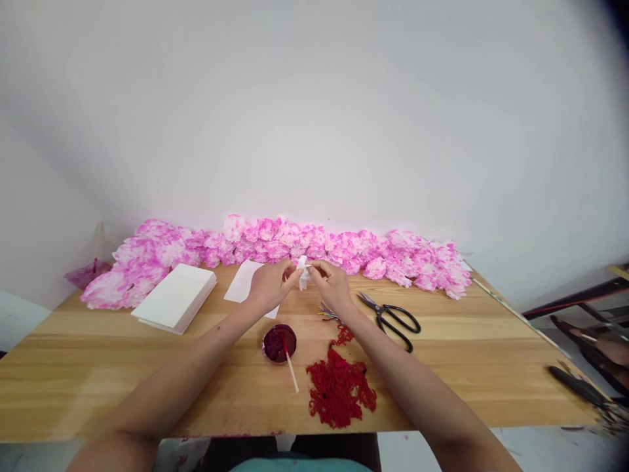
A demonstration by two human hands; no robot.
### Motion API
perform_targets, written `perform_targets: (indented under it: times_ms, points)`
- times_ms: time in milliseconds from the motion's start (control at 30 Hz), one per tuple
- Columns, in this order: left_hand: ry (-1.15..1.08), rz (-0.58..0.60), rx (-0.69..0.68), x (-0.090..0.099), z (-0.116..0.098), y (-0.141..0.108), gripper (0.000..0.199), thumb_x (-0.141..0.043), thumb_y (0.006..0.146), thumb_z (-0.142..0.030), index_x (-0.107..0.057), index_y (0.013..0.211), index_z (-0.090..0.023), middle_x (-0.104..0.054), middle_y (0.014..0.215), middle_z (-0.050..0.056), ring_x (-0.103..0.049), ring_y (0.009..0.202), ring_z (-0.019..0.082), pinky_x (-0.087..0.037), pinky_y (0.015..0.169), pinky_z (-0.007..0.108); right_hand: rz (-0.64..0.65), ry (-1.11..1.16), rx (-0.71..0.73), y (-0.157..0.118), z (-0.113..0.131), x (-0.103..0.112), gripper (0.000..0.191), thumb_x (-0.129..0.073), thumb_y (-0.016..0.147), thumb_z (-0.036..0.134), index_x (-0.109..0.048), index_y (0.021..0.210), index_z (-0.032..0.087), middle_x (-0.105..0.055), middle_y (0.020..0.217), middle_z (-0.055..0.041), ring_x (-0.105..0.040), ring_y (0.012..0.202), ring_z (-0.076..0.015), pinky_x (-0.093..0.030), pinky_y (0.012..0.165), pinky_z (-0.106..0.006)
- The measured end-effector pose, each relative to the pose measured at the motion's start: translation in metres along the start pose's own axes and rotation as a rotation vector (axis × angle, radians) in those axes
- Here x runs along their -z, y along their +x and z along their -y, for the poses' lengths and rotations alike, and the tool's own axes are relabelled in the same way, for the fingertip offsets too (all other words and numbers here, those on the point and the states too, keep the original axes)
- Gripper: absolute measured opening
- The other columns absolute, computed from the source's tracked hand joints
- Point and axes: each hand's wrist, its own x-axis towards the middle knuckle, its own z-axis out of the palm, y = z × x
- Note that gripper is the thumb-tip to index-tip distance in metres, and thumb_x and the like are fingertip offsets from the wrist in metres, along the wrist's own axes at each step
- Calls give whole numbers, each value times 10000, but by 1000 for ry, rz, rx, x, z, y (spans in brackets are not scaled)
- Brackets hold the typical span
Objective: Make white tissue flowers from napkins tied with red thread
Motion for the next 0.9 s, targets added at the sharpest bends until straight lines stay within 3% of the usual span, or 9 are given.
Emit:
perform_targets:
  times_ms: [100,267,333,400,500,667,800,900]
  points:
    - [68,-13,-22,3,-3,6,326,-424,894,-404,-525,658,-202,-558,575,6,-496,543,158,-237,536,264,21,6,31,0,-1,0,216,-527,858,321,-714,888,216,-727,866,-40,-630,767,-181,-465,713,-292]
    - [-377,32,100,3,0,12,359,-427,857,-409,-508,584,-191,-580,543,-2,-535,544,147,-351,566,248,12,233,-156,1,-16,-4,246,-555,824,414,-667,835,195,-635,670,11,-551,610,-144,-440,596,-260]
    - [-434,15,112,2,0,10,361,-434,850,-421,-523,589,-188,-603,557,1,-547,554,147,-374,583,250,35,284,-187,2,-18,-3,247,-554,816,423,-646,799,194,-608,642,18,-537,596,-138,-440,593,-257]
    - [-370,-20,73,0,-1,6,359,-436,857,-419,-534,601,-186,-619,587,3,-552,582,149,-370,594,251,58,218,-130,3,-14,0,242,-542,837,409,-654,838,194,-644,723,0,-565,658,-147,-452,643,-268]
    - [-243,-60,5,-3,-3,2,355,-426,878,-401,-537,619,-185,-610,619,1,-545,623,149,-355,613,251,74,-58,64,7,-2,5,236,-538,877,383,-676,930,200,-679,858,-37,-588,772,-172,-441,725,-295]
    - [-185,-56,18,-5,-2,1,369,-437,887,-455,-484,642,-184,-544,624,-17,-498,616,135,-319,611,248,45,-322,295,11,8,4,270,-470,946,349,-683,860,206,-667,818,-75,-576,800,-199,-416,740,-322]
    - [-230,-74,60,-4,0,2,389,-391,909,-461,-442,636,-189,-482,562,-31,-452,558,125,-281,571,248,43,-283,304,10,6,-4,265,-461,948,338,-679,875,207,-673,826,-72,-584,802,-196,-415,763,-319]
    - [-351,-97,90,-4,0,3,376,-403,900,-431,-455,618,-187,-502,549,-24,-481,554,128,-305,573,249,-8,-90,132,11,-2,-11,233,-498,913,359,-660,858,199,-655,786,-44,-571,731,-174,-416,704,-298]
